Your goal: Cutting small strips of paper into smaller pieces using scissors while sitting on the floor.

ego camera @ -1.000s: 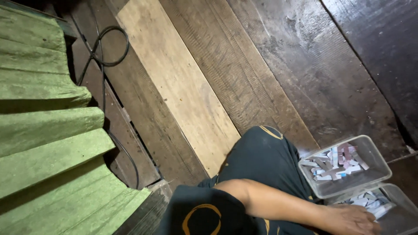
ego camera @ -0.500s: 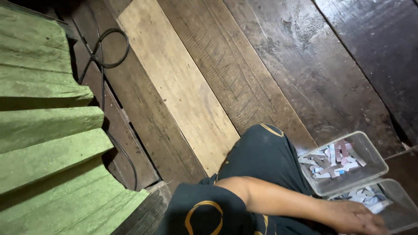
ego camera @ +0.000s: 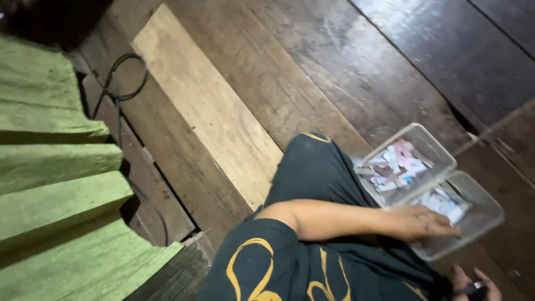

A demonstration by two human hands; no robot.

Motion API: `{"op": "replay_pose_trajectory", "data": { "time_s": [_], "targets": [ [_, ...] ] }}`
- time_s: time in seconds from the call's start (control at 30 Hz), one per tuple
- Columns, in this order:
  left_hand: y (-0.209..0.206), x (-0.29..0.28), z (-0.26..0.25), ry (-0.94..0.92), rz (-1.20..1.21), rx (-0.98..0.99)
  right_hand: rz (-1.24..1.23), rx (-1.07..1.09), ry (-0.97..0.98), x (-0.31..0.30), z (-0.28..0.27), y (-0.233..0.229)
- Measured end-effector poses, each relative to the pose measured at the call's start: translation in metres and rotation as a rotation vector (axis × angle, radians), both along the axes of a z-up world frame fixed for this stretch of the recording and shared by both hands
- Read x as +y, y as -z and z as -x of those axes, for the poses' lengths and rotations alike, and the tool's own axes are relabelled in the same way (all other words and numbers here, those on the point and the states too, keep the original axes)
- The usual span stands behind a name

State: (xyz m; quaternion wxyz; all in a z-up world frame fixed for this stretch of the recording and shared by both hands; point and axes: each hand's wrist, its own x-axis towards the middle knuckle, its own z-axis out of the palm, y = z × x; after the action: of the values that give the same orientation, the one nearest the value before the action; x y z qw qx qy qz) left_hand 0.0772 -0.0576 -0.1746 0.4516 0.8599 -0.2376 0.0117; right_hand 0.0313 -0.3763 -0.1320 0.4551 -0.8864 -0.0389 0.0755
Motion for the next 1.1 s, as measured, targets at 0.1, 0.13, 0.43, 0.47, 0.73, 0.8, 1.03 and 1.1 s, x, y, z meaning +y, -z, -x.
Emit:
{"op": "replay_pose_trajectory", "data": {
  "time_s": [0.1,0.13,0.43,0.47,0.73,0.8,1.03,1.1],
  "targets": [
    [-0.01,0.008,0.002,-0.011,-0.006,-0.083,0.068,0.038,0.05,0.117,-0.006,-0.114],
    [-0.016,0.013,0.003,-0.037,0.011,-0.086,0.128,0.089,0.069,0.143,0.002,-0.16],
    [-0.09,0.031,0.004,-0.115,0.081,-0.039,0.217,-0.105,0.024,0.135,0.001,-0.162],
    [-0.089,0.033,0.004,-0.112,0.086,-0.039,0.223,-0.106,0.028,0.136,0.0,-0.163],
    [-0.122,0.044,-0.004,-0.197,0.539,0.144,0.132,-0.134,-0.024,0.147,-0.01,-0.156],
    [-0.105,0.041,-0.003,-0.201,0.564,0.166,0.157,-0.146,-0.019,0.141,-0.013,-0.135],
    [-0.13,0.047,-0.004,-0.179,0.657,0.325,0.162,-0.189,0.072,0.155,-0.02,-0.146],
    [-0.139,0.05,-0.003,-0.164,0.615,0.35,0.164,-0.183,0.071,0.157,-0.023,-0.152]
  ]
}}
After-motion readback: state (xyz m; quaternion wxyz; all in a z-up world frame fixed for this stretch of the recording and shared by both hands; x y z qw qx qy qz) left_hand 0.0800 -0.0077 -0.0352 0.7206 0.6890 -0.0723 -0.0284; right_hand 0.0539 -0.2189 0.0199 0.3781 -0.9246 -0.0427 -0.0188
